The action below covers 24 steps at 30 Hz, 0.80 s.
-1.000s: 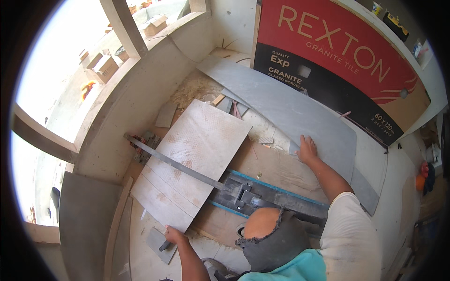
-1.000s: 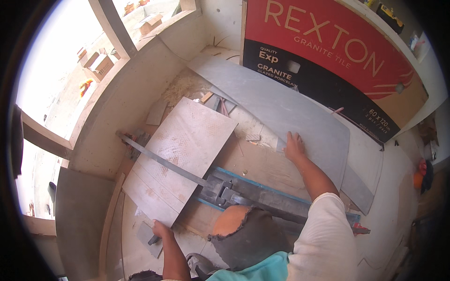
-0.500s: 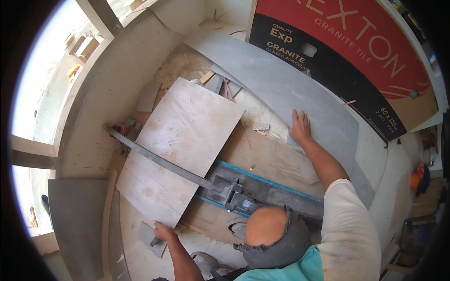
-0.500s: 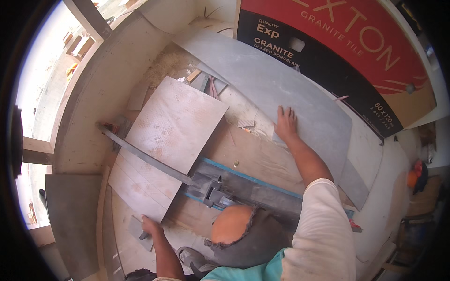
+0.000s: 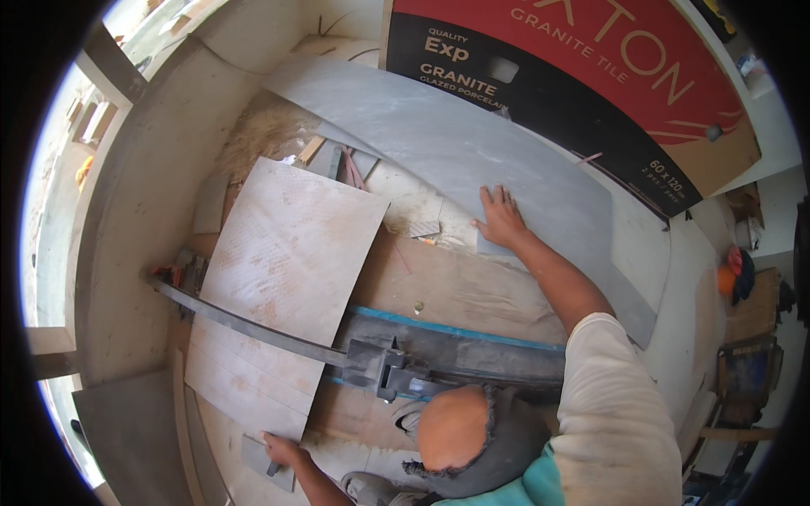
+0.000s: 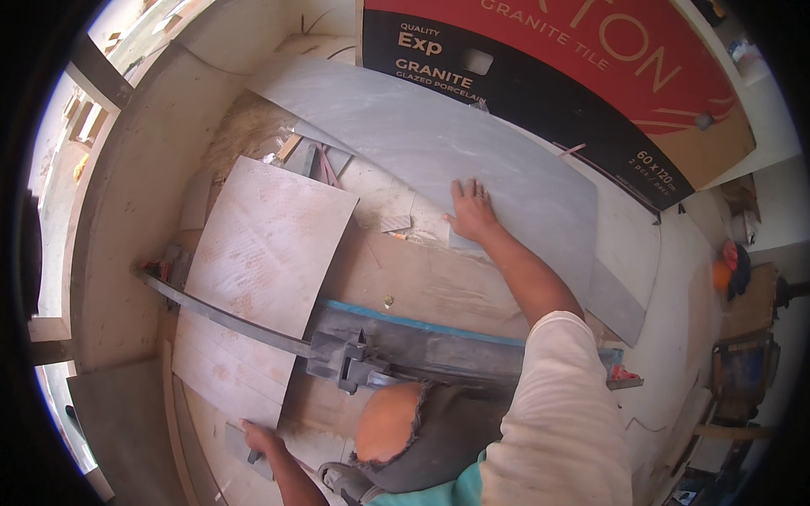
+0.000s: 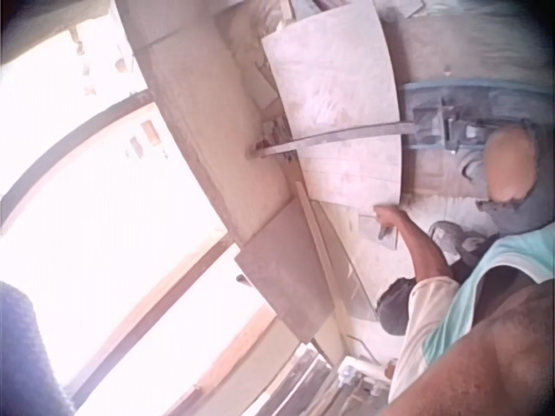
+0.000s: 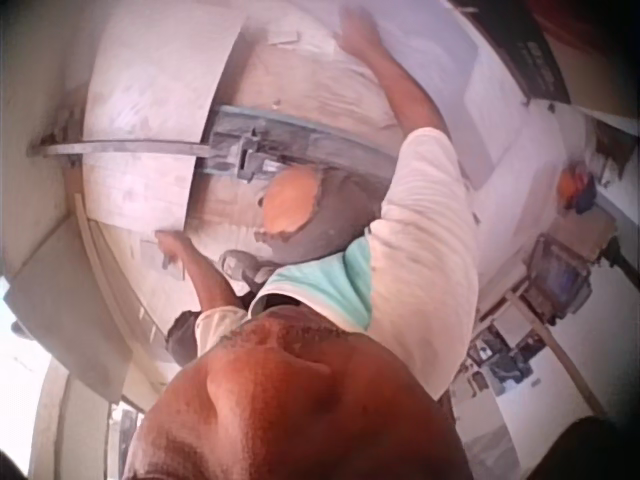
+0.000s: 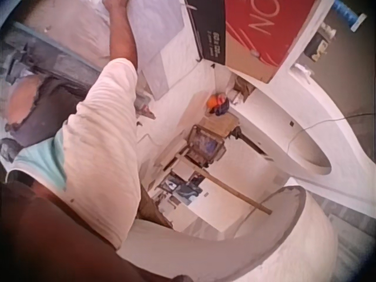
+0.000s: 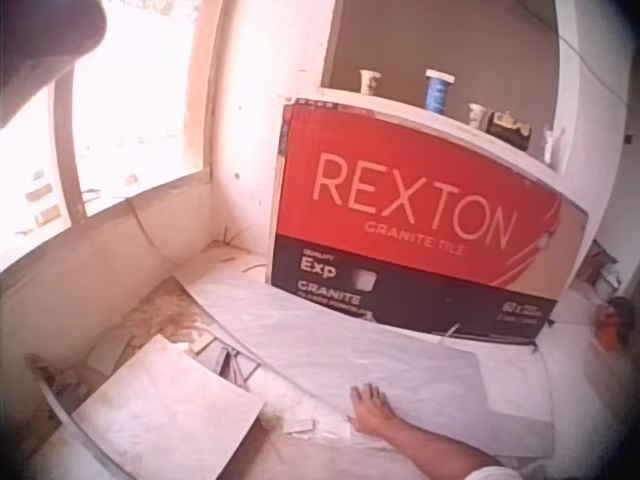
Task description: The person measures a large tile using a tape measure and a pencil, marks a line, and then uses a manual tile cutter to score and break the tile along the line.
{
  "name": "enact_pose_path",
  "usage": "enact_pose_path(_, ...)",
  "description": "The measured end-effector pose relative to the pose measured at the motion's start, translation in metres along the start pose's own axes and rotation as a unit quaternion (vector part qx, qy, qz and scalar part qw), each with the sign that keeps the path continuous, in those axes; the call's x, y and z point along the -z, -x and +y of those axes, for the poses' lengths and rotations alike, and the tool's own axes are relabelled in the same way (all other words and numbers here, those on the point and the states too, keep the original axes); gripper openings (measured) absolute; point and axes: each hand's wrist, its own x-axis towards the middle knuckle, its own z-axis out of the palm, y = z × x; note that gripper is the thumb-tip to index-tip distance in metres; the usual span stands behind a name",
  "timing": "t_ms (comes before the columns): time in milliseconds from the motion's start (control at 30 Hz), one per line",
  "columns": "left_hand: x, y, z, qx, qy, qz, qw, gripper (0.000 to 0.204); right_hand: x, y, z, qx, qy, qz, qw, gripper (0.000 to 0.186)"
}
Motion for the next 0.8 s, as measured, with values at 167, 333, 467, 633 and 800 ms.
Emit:
enact_pose_path(167,0.007,-0.001,-0.001,0.004,0.037,-0.002,0.999,0.060,0.006,-0.001,0.001,0.012,-0.001,-0.009,1.000,0.080)
enact_pose_path(333,-0.001,0.001,0.004,0.014,0.008,-0.005,1.000,0.059,0.013,0.000,0.010,-0.011,0.017,-0.014,1.000,0.086)
enact_pose_path(467,0.001,-0.002,0.001,0.013,0.028,0.027,0.999,0.058,0.017,-0.001,-0.016,-0.002,0.026,-0.008,1.000,0.086)
enact_pose_path(633,-0.005,0.002,0.002,0.018,0.021,0.025,0.999,0.056,-0.014,-0.019,-0.027,-0.016,-0.002,0.080,0.997,0.075)
enact_pose_path(800,-0.002,0.003,0.001,0.028,0.054,0.034,0.998,0.053,-0.032,-0.030,-0.022,-0.016,0.003,0.092,0.996,0.067)
